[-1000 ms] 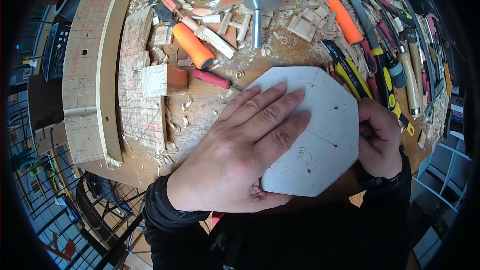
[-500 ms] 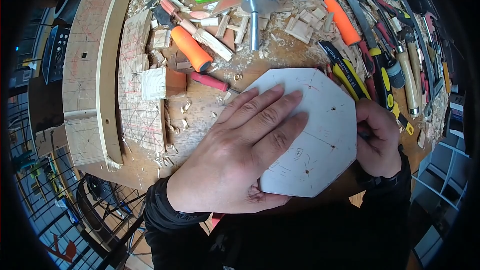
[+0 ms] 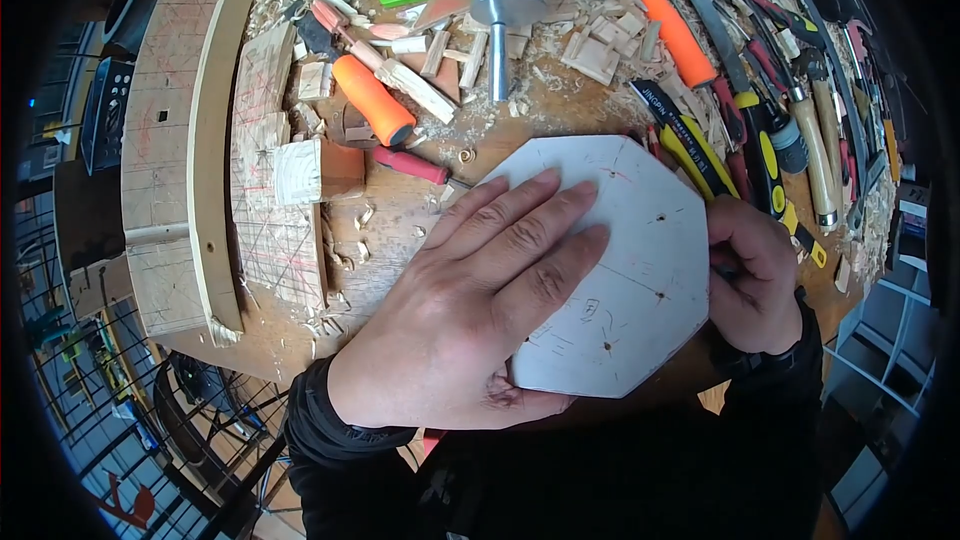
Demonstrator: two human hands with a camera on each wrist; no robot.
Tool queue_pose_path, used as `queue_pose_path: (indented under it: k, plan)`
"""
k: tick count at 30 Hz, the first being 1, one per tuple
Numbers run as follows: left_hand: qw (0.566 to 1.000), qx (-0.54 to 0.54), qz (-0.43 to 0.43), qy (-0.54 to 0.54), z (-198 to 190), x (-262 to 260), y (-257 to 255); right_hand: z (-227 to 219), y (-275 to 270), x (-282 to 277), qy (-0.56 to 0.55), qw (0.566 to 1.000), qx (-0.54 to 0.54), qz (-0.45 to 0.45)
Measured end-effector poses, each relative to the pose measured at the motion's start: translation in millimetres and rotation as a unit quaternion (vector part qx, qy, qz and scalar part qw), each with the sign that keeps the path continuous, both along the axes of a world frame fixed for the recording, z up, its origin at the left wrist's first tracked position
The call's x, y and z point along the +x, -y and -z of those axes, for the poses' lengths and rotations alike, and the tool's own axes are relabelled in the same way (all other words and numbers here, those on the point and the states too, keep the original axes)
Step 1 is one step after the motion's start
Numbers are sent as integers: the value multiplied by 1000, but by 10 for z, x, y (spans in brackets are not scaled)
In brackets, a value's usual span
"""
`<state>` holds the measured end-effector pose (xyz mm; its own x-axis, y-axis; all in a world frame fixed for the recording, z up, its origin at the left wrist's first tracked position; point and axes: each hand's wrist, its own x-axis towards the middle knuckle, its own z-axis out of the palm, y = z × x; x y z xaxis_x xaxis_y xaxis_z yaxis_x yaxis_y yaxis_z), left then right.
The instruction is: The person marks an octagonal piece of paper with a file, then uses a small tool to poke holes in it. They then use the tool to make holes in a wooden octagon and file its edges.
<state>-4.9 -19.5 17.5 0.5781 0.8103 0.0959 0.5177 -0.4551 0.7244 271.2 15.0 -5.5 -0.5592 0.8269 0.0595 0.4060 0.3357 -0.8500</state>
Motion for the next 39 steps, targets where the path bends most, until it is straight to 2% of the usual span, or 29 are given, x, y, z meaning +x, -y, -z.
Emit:
queue_pose_path:
  k: [39]
  plan:
    - [1000,-6,7,13,24,-18,-21,27,-10,28,3,999,20,-25]
